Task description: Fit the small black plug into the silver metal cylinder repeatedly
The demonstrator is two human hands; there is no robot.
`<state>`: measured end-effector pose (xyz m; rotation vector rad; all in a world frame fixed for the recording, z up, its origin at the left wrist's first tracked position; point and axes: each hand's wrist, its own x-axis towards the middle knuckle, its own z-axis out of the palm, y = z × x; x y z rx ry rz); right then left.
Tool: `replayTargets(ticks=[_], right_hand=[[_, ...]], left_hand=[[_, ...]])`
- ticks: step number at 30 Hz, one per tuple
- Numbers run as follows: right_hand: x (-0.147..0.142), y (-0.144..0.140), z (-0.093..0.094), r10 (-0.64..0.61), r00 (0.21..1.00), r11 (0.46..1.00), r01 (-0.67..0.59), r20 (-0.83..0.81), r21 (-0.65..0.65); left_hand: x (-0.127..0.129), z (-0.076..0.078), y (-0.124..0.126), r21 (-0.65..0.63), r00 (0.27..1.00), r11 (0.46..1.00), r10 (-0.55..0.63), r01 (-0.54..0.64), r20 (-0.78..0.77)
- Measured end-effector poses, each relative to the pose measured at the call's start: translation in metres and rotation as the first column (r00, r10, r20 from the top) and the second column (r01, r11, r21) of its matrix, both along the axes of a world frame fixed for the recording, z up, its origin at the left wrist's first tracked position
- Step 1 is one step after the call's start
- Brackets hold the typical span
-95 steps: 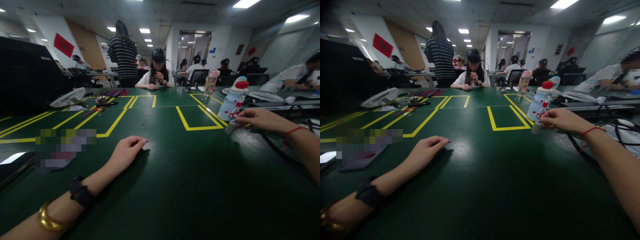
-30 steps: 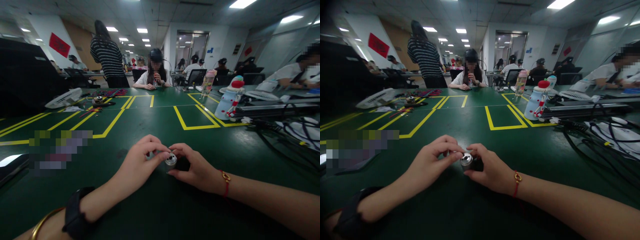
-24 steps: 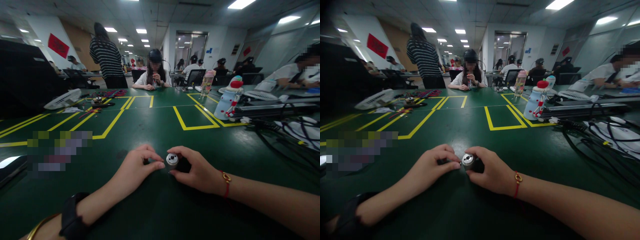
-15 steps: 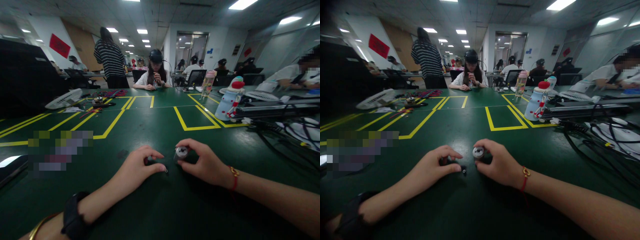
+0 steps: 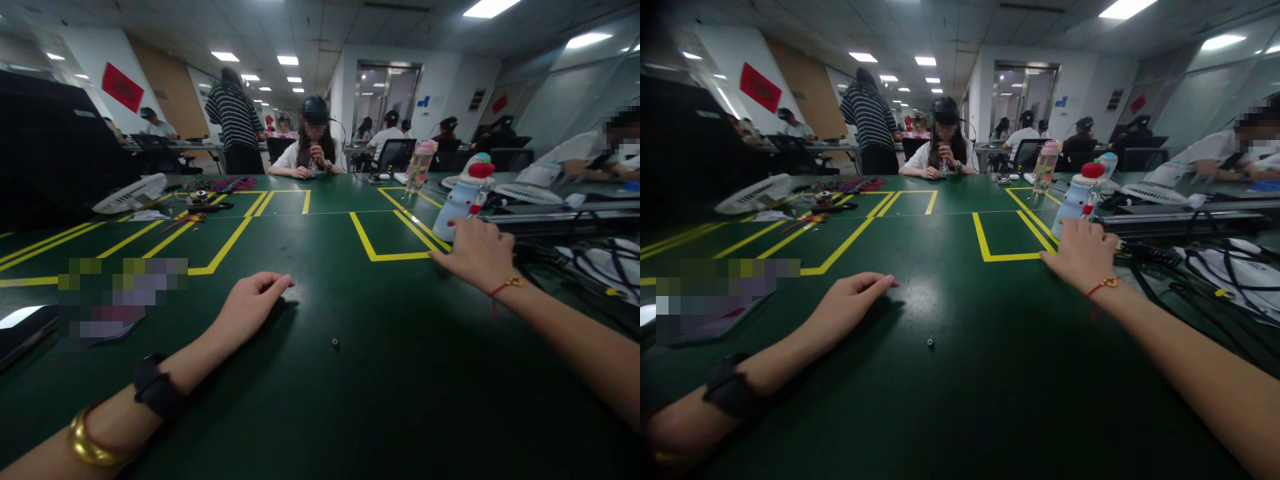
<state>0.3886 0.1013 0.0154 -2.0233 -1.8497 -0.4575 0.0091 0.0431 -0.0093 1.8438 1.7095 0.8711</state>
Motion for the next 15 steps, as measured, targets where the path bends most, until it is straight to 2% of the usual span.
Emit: replayTargets(ticks=[1, 2, 3, 4, 6, 7, 8, 9, 10, 11, 13, 15], right_hand=[[-0.021, -0.012, -0.001, 0.151, 0.988, 0.987, -0.152, 0.022, 0.046], [-0.043, -0.025, -0.003, 0.344, 0.939, 0.938, -0.344, 0.018, 0.047], [-0.065, -0.040, -0.005, 0.540, 0.841, 0.841, -0.540, -0.026, -0.004], [-0.085, -0.054, -0.008, 0.685, 0.724, 0.722, -0.689, -0.080, -0.063], [-0.117, -0.078, -0.015, 0.834, 0.527, 0.504, -0.848, -0.165, -0.162], [-0.127, -0.086, -0.018, 0.860, 0.471, 0.436, -0.878, -0.196, -0.195], [-0.133, -0.091, -0.020, 0.868, 0.444, 0.400, -0.891, -0.221, -0.215], [-0.134, -0.093, -0.021, 0.865, 0.440, 0.392, -0.893, -0.242, -0.222], [-0.132, -0.091, -0.021, 0.853, 0.455, 0.407, -0.886, -0.256, -0.221], [-0.126, -0.086, -0.018, 0.833, 0.488, 0.443, -0.870, -0.260, -0.214], [-0.107, -0.069, -0.008, 0.769, 0.605, 0.577, -0.796, -0.209, -0.183], [-0.080, -0.049, 0.006, 0.634, 0.769, 0.759, -0.638, -0.079, -0.128]], left_hand=[[0.000, 0.000, 0.000, -0.001, 1.000, 1.000, -0.005, 0.005, -0.002], [0.000, -0.001, 0.000, -0.001, 1.000, 1.000, -0.007, 0.007, -0.004], [0.000, -0.001, 0.000, 0.000, 1.000, 1.000, -0.008, 0.008, -0.006], [0.000, -0.001, 0.000, 0.003, 1.000, 1.000, -0.011, 0.011, -0.008], [0.000, -0.001, 0.000, 0.008, 1.000, 1.000, -0.012, 0.012, -0.006], [0.000, -0.001, 0.000, 0.011, 1.000, 1.000, -0.010, 0.010, -0.005], [0.000, -0.001, 0.000, 0.013, 1.000, 1.000, -0.008, 0.008, -0.005], [0.000, -0.001, -0.001, 0.012, 1.000, 1.000, -0.008, 0.008, -0.006], [0.000, 0.000, -0.001, 0.012, 1.000, 1.000, -0.008, 0.008, -0.006], [0.000, 0.000, -0.001, 0.012, 1.000, 1.000, -0.009, 0.009, -0.005], [0.001, 0.002, -0.002, 0.015, 1.000, 1.000, -0.013, 0.013, -0.006], [0.001, 0.002, -0.003, 0.014, 1.000, 1.000, -0.017, 0.017, -0.009]])
